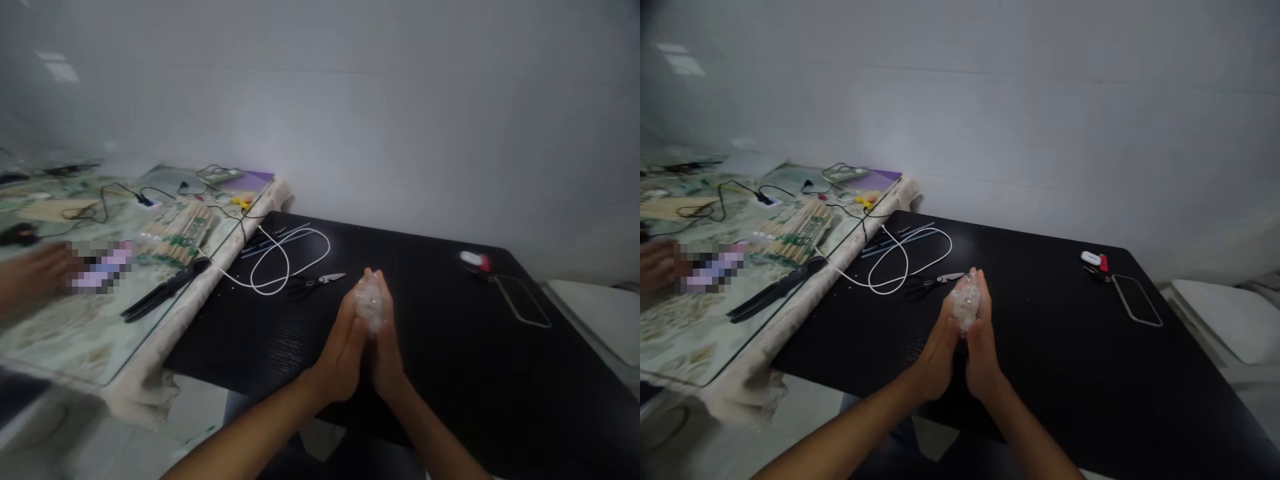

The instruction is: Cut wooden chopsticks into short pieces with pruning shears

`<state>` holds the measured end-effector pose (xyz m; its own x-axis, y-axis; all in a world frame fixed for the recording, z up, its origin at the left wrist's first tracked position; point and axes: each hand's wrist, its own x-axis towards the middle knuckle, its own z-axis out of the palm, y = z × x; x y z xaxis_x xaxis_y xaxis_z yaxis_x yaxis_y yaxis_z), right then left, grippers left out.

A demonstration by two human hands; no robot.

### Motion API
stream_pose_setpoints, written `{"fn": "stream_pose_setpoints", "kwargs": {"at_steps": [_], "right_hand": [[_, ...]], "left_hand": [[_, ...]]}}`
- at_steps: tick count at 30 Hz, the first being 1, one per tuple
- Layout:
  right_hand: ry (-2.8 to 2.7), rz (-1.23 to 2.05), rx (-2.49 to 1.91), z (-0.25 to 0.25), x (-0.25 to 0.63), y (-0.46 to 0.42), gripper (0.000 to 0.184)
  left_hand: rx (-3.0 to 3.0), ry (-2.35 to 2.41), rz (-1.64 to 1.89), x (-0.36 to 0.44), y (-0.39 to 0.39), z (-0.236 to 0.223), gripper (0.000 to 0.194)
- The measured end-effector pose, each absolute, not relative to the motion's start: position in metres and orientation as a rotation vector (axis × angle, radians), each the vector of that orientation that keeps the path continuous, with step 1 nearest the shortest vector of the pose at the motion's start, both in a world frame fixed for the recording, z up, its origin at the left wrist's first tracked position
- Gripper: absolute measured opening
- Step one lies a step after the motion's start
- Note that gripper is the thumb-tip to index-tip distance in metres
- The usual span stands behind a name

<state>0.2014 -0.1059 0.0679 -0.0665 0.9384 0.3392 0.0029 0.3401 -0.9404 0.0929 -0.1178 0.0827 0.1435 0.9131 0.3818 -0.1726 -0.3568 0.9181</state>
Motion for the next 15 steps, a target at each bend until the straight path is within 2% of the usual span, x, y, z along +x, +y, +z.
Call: {"fn": "stream_pose_setpoints", "kwargs": {"at_steps": [4,9,15], "right_hand": [[-1.442,0.88,-0.953,0.075,0.203,-0.11,0.062],[-1.487,0.681,-1.07,0.091,0.216,-0.106,0.049],[-1.522,0.836,-0.863,0.073,0.204,-0.101,0.071]], "left_hand": [[1.118,0.857,1.586,0.098,-0.116,0.087,0.039],[1.166,0.909,1.594,0.081,-0.103,0.106,0.024],[1.185,0.844,1.518,0.086,-0.102,0.1,0.027]]}}
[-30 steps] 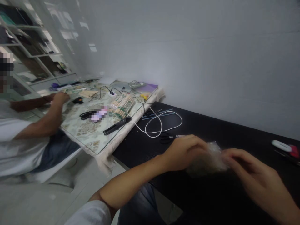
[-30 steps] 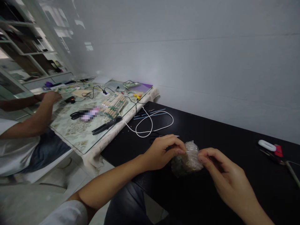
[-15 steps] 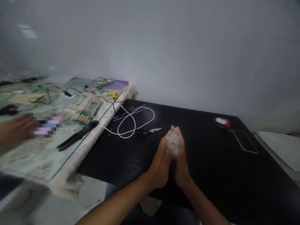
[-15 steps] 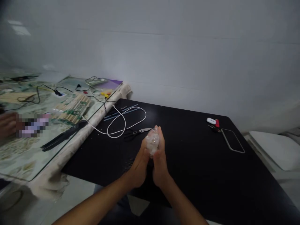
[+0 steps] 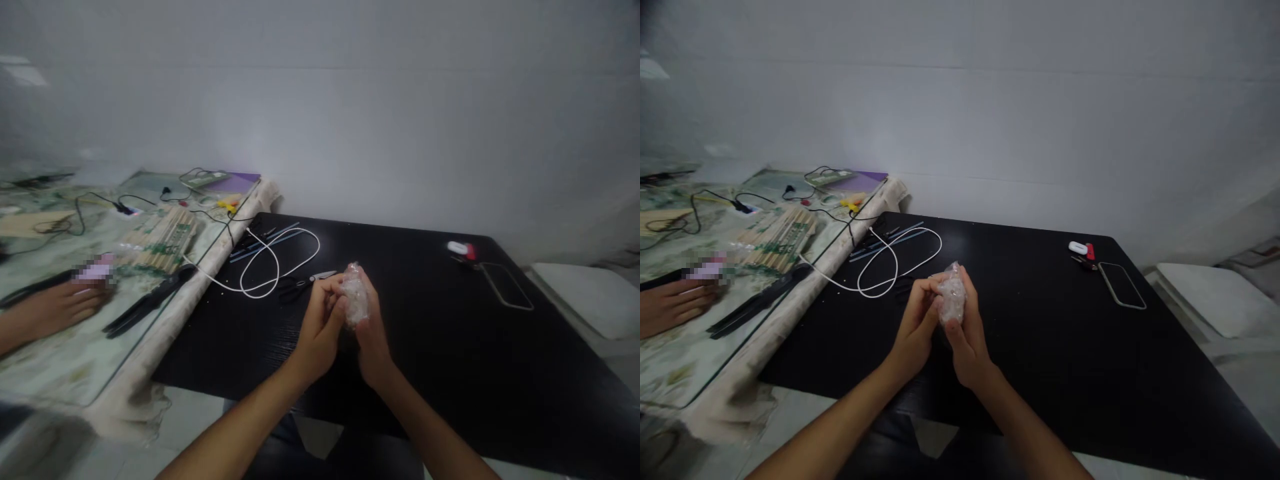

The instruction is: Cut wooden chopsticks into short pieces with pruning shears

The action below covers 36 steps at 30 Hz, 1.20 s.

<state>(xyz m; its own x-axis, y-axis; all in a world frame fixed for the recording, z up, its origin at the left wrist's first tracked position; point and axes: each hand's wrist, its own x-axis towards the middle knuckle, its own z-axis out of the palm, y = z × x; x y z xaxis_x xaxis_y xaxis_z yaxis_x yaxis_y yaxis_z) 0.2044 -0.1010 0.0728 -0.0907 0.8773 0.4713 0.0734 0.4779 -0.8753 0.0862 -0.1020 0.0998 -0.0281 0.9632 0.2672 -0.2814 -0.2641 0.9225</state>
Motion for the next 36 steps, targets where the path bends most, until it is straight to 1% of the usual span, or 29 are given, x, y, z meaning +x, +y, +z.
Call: {"fn": "stream_pose_setpoints", "kwargs": {"at_steps": [6,9,12,17,21,23,25,29,33,34,36], "right_hand": [[-1.473,0.828,-0.891,0.046,0.192,-0.1,0.08],[-1.511,0.8,-0.94,0.038,0.195,-0.104,0.086],[-1.561,0.794,-0.97,0.031,0.198,-0.107,0.086],[-1.622,0.81,-0.96,0.014,0.201,-0.107,0.082],[-1.648,0.781,-0.983,0.005,0.205,-0.102,0.083],[-1.663,0.786,-0.991,0.001,0.207,-0.101,0.082],[-1.676,0.829,-0.997,-0.004,0.209,-0.099,0.079],[-1.686,0.934,-1.025,-0.013,0.218,-0.099,0.071],[-1.644,1.024,-1.068,-0.007,0.233,-0.098,0.061],[-1.626,1.033,-1.078,-0.004,0.236,-0.097,0.059],[-1.618,1.032,-1.089,0.001,0.24,-0.094,0.055]], "left_hand": [[1.056,1.037,1.552,0.113,-0.116,0.071,0.033],[1.006,1.041,1.55,0.117,-0.12,0.06,0.034],[1.0,1.029,1.558,0.117,-0.12,0.053,0.035],[1.029,0.972,1.447,0.114,-0.113,0.042,0.058],[1.107,0.931,1.369,0.11,-0.105,0.032,0.069],[1.151,0.917,1.365,0.108,-0.104,0.028,0.073],[1.21,0.903,1.353,0.107,-0.104,0.023,0.073],[1.306,0.902,1.31,0.102,-0.105,0.01,0.061],[1.37,0.899,1.185,0.084,-0.102,0.003,0.053],[1.376,0.904,1.159,0.078,-0.099,0.005,0.055],[1.389,0.899,1.171,0.066,-0.091,0.014,0.066]]}}
